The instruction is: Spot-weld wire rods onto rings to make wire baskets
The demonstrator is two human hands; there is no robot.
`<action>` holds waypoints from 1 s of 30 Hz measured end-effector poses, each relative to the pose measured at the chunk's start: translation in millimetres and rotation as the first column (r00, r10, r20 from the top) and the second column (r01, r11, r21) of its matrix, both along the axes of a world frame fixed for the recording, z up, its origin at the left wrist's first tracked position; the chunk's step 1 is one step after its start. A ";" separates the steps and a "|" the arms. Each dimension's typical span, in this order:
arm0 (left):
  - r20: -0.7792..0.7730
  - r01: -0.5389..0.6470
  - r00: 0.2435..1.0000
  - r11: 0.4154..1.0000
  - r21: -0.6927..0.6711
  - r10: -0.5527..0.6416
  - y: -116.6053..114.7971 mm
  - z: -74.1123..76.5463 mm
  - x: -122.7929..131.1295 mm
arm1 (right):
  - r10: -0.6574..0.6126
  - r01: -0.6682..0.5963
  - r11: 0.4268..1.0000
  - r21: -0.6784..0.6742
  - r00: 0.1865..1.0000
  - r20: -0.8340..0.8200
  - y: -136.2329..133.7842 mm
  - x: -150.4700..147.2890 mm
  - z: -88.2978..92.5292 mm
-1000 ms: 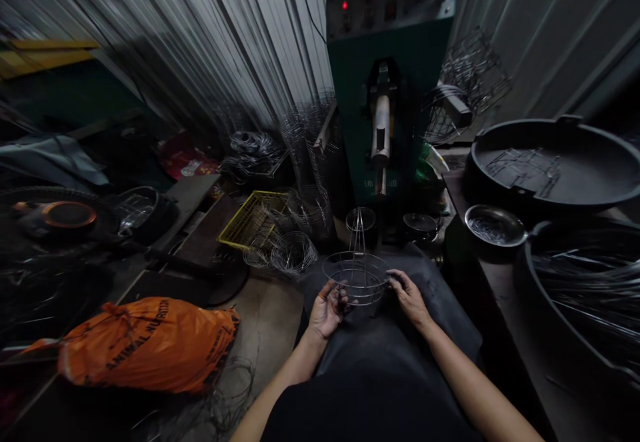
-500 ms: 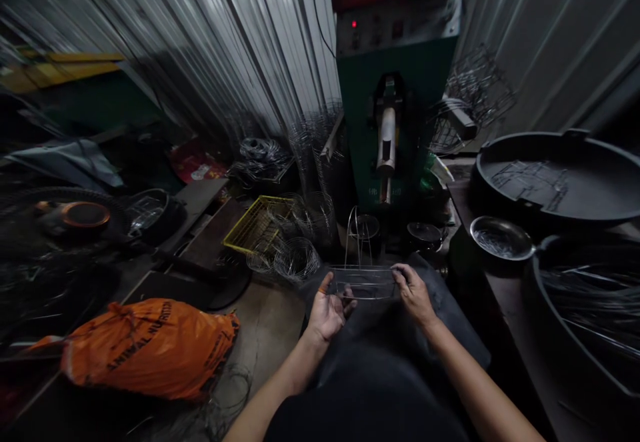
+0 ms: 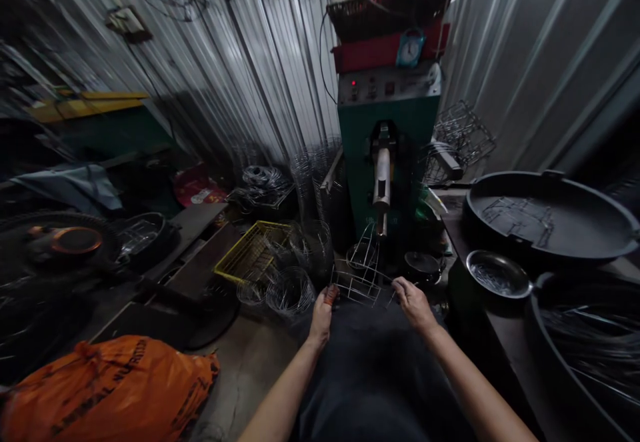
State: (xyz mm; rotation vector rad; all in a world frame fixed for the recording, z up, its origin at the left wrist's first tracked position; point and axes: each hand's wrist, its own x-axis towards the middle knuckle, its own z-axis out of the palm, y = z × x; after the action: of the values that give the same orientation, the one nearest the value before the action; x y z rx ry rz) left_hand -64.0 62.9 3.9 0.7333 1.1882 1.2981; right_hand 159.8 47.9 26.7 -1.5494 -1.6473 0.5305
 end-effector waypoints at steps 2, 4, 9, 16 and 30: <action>-0.056 -0.085 0.994 0.990 0.113 0.092 3.1 0.1 -0.5 | 0.033 -0.033 0.999 0.009 0.999 0.015 4.5 1.0 2.2; -0.030 -0.140 0.989 0.976 0.166 0.147 4.0 2.0 -1.6 | 0.066 -0.066 0.998 0.012 0.998 0.018 8.6 3.1 4.1; 0.072 -0.066 0.996 0.979 0.192 0.053 5.0 12.7 -7.7 | 0.088 -0.088 0.996 -0.011 0.996 0.002 15.0 12.6 6.9; -0.048 0.021 0.999 0.997 0.076 -0.017 -15.0 11.0 -3.3 | 0.069 -0.069 0.996 -0.052 0.998 0.000 23.0 24.6 5.6; 0.000 0.109 0.994 0.994 -0.029 -0.109 22.8 37.3 55.2 | -0.121 0.121 0.993 -0.016 0.992 -0.035 68.8 37.5 6.1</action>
State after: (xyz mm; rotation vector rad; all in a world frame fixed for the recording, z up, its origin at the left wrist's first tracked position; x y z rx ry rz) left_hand -8.8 85.7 41.2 0.7680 1.1501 1.1879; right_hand 197.3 116.7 32.7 -1.6288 -1.5146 0.5035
